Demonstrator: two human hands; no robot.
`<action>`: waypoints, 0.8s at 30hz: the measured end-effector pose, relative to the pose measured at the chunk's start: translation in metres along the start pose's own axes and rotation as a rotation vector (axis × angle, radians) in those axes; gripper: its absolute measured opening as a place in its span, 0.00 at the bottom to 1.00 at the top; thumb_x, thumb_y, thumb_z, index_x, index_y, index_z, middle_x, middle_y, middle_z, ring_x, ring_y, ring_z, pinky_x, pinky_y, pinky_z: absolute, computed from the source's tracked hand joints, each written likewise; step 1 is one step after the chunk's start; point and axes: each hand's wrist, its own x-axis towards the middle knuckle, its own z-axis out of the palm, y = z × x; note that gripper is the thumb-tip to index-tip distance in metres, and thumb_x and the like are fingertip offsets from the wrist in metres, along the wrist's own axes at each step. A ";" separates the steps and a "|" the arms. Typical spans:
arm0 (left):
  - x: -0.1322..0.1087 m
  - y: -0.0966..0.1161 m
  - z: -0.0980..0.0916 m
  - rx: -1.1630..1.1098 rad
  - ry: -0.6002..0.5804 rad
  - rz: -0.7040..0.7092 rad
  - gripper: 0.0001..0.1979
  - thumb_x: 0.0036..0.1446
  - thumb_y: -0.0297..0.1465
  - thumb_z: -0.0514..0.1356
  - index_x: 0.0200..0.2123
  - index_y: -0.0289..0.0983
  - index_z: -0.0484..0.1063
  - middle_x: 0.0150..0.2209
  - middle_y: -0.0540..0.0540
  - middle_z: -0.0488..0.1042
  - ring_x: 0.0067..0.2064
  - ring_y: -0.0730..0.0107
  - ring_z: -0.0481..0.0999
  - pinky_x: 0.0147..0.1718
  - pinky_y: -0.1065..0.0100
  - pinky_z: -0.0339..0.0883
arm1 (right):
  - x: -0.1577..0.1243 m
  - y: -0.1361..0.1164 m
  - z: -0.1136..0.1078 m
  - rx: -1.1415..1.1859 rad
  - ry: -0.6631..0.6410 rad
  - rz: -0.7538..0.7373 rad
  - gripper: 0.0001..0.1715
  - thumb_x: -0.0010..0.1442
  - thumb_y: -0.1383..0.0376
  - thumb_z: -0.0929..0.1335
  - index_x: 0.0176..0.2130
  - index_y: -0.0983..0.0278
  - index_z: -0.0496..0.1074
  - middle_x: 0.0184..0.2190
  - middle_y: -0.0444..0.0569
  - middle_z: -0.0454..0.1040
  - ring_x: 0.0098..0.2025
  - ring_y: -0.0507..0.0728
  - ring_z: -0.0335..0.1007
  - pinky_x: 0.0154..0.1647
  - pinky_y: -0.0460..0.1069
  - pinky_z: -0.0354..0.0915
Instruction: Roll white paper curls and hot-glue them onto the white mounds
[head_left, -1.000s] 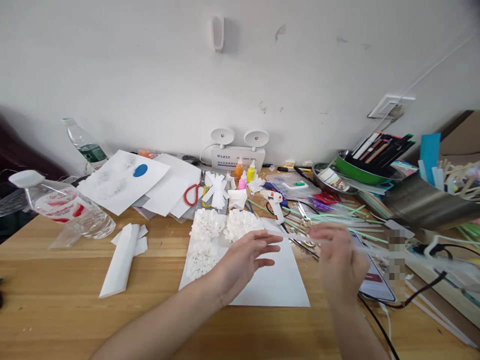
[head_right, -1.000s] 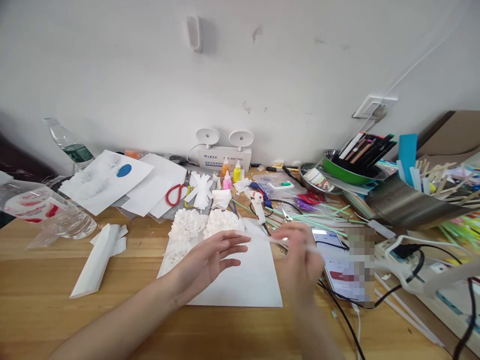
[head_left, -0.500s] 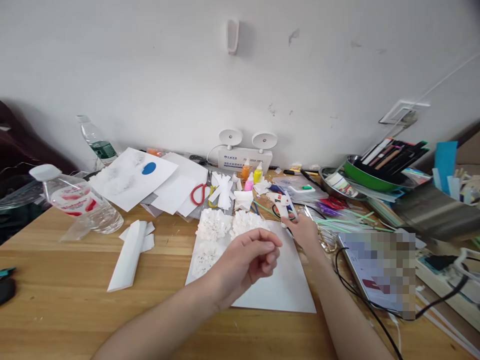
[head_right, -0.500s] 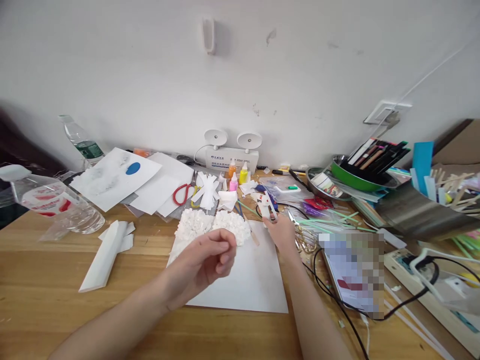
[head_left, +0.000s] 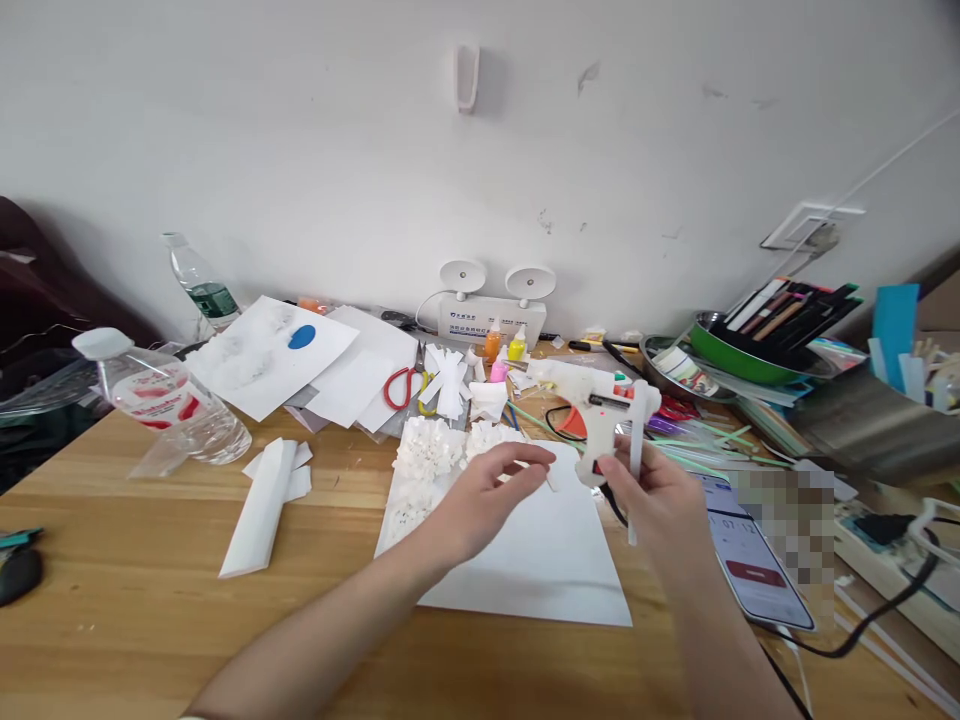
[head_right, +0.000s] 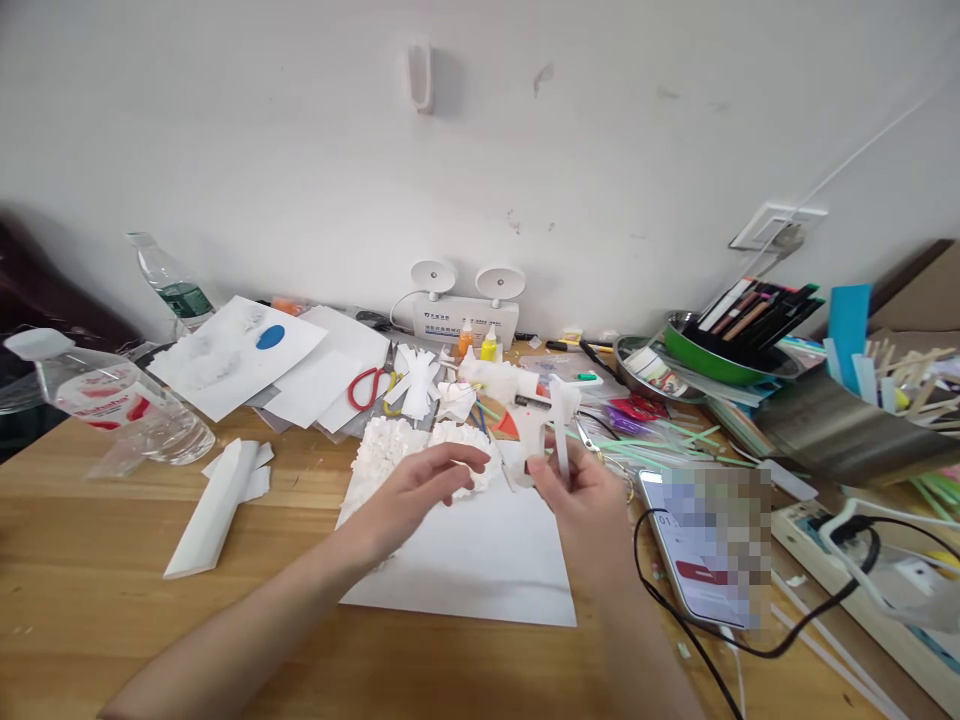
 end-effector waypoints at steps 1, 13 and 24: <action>0.000 -0.003 0.004 0.033 -0.026 0.007 0.12 0.54 0.35 0.56 0.41 0.38 0.71 0.43 0.45 0.69 0.40 0.68 0.66 0.37 0.69 0.58 | -0.008 -0.004 0.000 0.033 -0.040 -0.008 0.22 0.44 0.54 0.69 0.36 0.66 0.72 0.18 0.41 0.64 0.20 0.48 0.57 0.19 0.44 0.57; -0.005 -0.021 0.029 -0.484 -0.134 0.011 0.12 0.54 0.36 0.57 0.37 0.33 0.67 0.37 0.44 0.68 0.39 0.68 0.69 0.38 0.65 0.66 | -0.041 -0.008 0.008 0.349 -0.269 -0.036 0.16 0.51 0.60 0.68 0.41 0.64 0.72 0.15 0.38 0.59 0.17 0.47 0.53 0.16 0.44 0.55; -0.007 -0.017 0.027 -0.635 -0.154 0.001 0.15 0.56 0.35 0.55 0.44 0.33 0.65 0.36 0.44 0.66 0.36 0.71 0.68 0.32 0.71 0.63 | -0.028 -0.059 -0.031 0.271 0.495 -0.451 0.28 0.59 0.50 0.54 0.20 0.61 0.69 0.19 0.47 0.65 0.26 0.56 0.63 0.30 0.54 0.61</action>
